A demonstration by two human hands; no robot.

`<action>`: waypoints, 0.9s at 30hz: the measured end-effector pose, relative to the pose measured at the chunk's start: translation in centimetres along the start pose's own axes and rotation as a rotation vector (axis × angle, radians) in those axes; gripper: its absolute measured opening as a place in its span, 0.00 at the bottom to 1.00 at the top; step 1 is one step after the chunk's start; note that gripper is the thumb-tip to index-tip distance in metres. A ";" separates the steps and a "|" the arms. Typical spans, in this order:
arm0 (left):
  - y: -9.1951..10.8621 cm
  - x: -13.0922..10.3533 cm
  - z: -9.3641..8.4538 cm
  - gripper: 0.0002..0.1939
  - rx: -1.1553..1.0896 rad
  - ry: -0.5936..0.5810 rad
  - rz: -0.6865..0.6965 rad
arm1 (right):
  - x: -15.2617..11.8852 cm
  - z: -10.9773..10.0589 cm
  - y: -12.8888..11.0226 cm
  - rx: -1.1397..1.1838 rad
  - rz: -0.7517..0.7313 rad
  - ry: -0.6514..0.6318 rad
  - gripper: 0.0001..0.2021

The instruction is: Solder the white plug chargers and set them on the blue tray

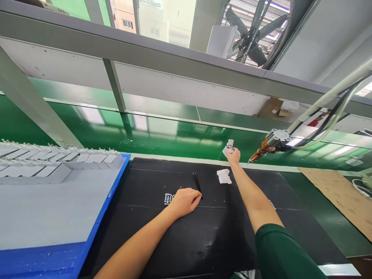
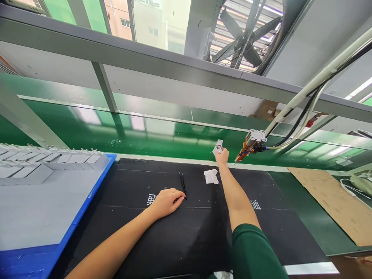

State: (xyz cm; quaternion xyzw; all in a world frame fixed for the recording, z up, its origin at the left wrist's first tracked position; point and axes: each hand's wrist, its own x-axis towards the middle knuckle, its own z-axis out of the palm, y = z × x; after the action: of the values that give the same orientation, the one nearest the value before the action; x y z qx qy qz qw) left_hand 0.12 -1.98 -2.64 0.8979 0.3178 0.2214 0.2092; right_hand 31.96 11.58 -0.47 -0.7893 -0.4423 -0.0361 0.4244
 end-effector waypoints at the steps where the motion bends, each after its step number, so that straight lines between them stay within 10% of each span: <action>1: 0.0 0.0 0.0 0.13 -0.001 0.003 0.001 | -0.8 -0.1 -0.3 0.025 -0.014 -0.062 0.17; 10: 0.0 0.0 0.1 0.12 0.016 -0.003 0.007 | -12.0 -4.1 -1.5 0.248 -0.169 -0.586 0.20; 18: 0.1 -0.1 0.0 0.12 -0.019 0.060 0.010 | -13.7 -6.9 -1.5 0.305 -0.237 -0.961 0.27; 24: 0.7 -0.3 -0.3 0.31 0.055 0.500 0.140 | -16.8 -7.5 -3.3 0.349 -0.382 -0.940 0.23; 27: 0.7 -0.3 -0.6 0.31 0.152 0.497 0.180 | -18.0 -8.0 -4.1 0.333 -0.504 -0.848 0.25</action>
State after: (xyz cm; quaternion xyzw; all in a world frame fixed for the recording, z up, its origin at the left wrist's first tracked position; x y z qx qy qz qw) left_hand -0.06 -2.56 -1.88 0.8538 0.2939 0.4282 0.0364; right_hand 20.60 -5.03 -0.59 -0.5252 -0.7515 0.2566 0.3059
